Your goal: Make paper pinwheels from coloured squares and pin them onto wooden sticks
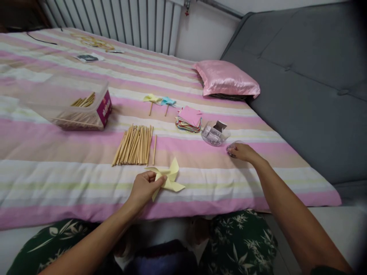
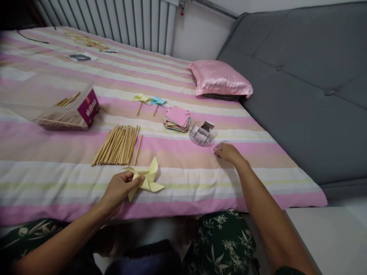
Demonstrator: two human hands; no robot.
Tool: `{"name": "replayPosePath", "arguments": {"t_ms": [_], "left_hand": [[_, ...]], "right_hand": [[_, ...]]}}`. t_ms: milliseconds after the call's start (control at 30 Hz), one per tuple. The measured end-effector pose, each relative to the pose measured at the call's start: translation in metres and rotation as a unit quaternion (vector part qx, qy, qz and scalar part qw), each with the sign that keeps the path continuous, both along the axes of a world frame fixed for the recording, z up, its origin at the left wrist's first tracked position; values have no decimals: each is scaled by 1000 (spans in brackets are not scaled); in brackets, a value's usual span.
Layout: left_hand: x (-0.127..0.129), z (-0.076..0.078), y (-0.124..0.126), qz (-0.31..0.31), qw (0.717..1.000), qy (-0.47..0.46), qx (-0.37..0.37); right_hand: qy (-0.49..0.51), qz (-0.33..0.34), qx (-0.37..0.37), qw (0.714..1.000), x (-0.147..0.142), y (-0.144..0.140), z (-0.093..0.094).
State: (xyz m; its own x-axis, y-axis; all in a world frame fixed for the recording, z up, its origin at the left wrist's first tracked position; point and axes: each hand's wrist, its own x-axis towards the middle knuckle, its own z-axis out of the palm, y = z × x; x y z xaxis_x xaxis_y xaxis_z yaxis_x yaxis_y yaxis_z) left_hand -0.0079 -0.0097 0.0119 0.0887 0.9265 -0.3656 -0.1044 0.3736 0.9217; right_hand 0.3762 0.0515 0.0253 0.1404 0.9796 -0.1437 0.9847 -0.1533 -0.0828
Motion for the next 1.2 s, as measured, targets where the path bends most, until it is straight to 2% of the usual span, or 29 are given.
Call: {"name": "replayPosePath", "arguments": {"t_ms": [233,367,667,833,1067,1200], "left_hand": [[1,2,-1,-1,1000,-2,-3],[0,3,-1,5,1000,0,1],[-1,0,-2,-4,1000,0,1],[-3,-7,0,-17,1000,22,12],[-3,-9,-1,-19,999,46,23],[-2,-7,-1,-16,999,46,25]], "right_hand": [[56,73,-2,996,-2,-8,5],[55,70,17,996,-6,-12,9],[-29,-38,79,996,-15,-9,4],[-51,-61,97,992,-20,-9,4],[-76,-171,141,972,-30,-10,3],[-74,-190,158,966,-29,-10,1]]}}
